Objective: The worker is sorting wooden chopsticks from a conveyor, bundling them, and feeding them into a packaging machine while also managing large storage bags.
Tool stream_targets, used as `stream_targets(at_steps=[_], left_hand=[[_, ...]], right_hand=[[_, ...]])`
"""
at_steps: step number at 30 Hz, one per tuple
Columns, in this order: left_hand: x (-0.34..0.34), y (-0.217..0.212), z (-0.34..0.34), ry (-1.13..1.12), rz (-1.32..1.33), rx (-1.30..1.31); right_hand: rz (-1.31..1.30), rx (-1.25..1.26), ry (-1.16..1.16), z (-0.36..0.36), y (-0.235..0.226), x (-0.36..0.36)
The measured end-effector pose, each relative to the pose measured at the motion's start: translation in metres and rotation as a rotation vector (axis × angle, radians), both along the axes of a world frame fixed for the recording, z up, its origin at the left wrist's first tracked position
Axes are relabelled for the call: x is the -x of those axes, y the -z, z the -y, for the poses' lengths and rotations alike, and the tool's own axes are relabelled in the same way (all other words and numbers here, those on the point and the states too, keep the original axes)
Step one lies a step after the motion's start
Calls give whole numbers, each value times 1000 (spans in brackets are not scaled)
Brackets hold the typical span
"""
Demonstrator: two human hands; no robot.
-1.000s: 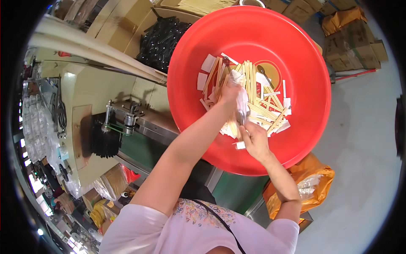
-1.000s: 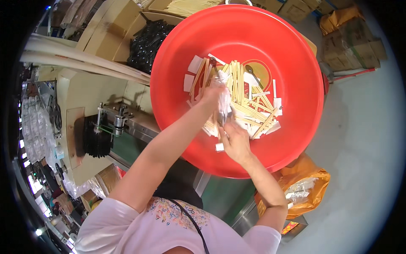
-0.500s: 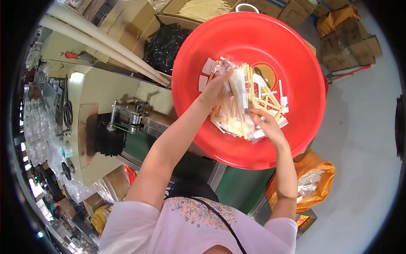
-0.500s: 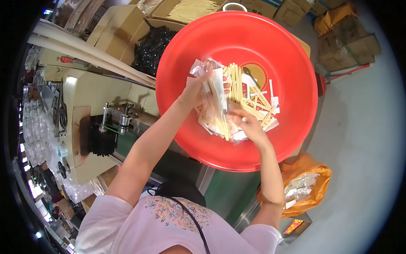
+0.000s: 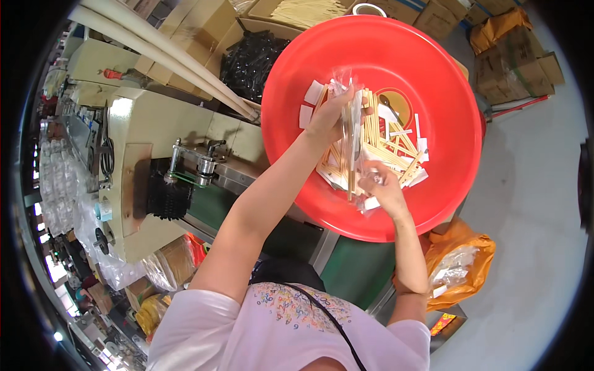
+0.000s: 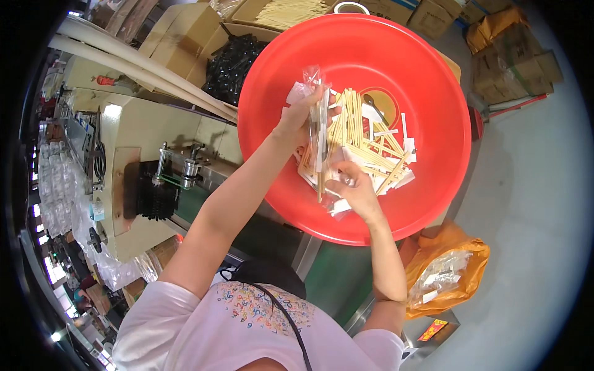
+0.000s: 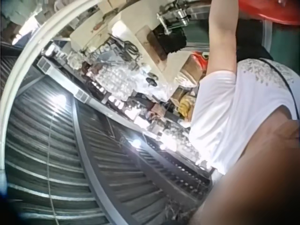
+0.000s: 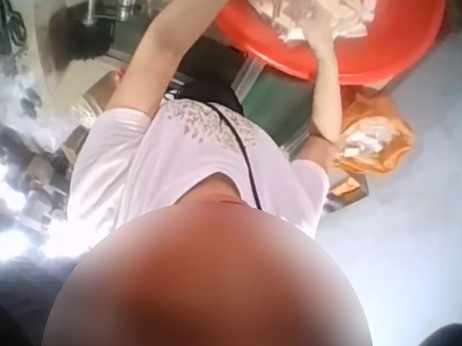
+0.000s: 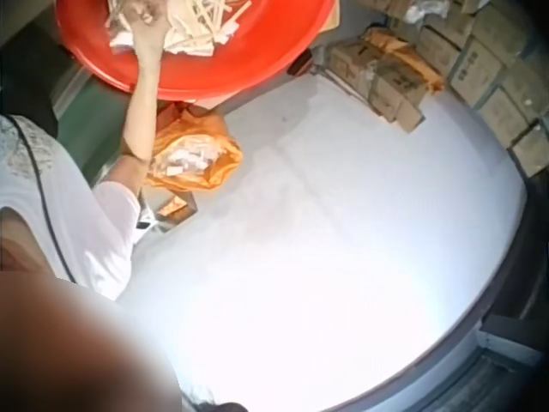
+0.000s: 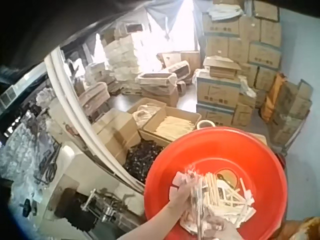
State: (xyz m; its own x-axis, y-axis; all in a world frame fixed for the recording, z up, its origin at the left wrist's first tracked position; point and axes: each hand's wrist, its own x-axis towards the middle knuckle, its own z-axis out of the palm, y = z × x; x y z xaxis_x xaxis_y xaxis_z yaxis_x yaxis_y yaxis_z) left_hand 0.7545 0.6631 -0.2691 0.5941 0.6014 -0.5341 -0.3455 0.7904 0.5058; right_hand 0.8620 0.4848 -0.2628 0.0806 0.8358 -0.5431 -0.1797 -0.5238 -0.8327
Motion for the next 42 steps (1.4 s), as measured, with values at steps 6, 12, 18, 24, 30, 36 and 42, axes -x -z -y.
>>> stream_targets(at_steps=[6,12,18,24,30,36,42], left_hand=[[3,107,-33,-229,48,243],[22,74,-42,-176,-111,-190],[5,-45,9,44,-160,-729],[-57,-104,59,389,-31,-988],[-51,-77,63,826,-53,-1063],[-16,70,51,1018,-916,-1384],[10,157,125,1611,-967,-1902]], right_hand=[[449,-422,-171,6,-11,38],[314,-94,68,52,-3,33],[214,-140,484,36,1,-33],[357,-521,337,5,-51,-47],[657,-537,602,59,-43,-61],[1506,388,987,303,1,-197],[1567,1022,525,386,168,-213]])
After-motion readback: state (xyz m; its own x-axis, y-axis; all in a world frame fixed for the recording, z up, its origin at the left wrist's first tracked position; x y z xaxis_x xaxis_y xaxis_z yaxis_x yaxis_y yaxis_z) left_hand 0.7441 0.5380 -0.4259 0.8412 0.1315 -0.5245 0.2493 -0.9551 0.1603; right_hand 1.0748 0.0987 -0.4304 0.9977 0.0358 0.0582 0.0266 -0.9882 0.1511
